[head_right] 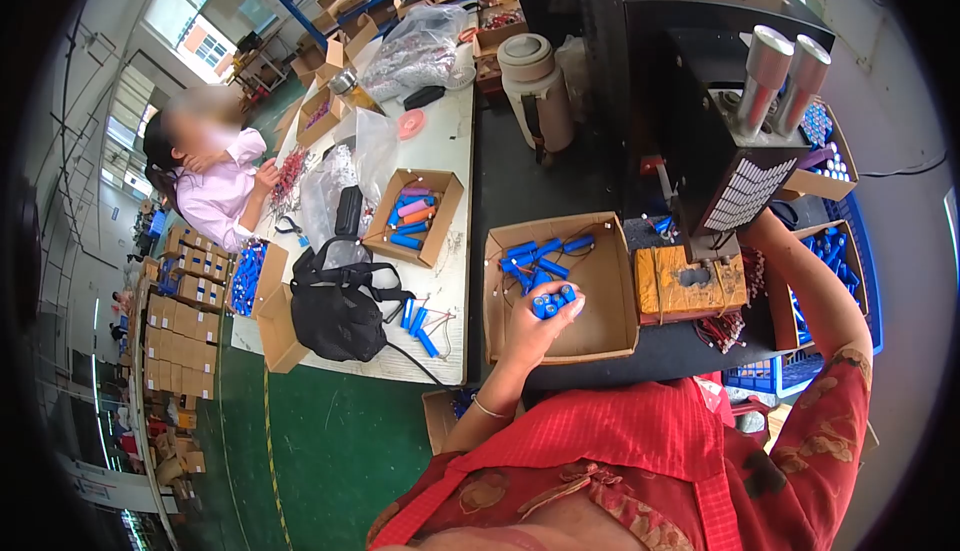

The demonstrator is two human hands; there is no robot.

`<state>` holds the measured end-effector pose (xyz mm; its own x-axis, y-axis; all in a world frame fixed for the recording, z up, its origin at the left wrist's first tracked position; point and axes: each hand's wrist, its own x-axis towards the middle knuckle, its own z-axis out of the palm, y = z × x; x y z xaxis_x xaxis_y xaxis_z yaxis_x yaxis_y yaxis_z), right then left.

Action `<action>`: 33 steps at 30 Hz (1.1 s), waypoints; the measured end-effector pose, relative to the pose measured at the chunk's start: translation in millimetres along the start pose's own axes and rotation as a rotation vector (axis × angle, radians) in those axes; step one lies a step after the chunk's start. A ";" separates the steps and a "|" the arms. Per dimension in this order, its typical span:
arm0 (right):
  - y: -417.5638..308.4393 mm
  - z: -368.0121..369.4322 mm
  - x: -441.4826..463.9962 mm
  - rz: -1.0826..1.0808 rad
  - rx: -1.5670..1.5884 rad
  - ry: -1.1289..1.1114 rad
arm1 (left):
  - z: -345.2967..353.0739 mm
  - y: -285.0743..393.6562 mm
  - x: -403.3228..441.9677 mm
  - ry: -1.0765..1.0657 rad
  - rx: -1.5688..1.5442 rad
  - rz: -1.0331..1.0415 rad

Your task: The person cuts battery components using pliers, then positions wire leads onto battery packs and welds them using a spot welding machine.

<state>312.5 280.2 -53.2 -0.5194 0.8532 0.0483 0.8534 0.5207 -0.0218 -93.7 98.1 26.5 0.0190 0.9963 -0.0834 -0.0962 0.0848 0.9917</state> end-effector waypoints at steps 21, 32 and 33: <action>-96.1 -104.9 -58.3 0.346 0.793 0.226 | 0.5 -0.2 1.4 0.017 0.037 -0.037; -164.0 -126.3 -127.8 0.488 1.149 0.300 | 0.8 -12.5 5.4 0.038 -0.028 -0.121; -173.1 -134.9 -132.2 0.490 1.157 0.282 | 3.6 -13.1 4.9 0.069 -0.035 -0.111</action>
<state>239.4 73.2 78.9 -0.0156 0.9999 -0.0054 0.3436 0.0003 -0.9391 -88.7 101.9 13.5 -0.0372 0.9791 -0.1998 -0.1322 0.1934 0.9722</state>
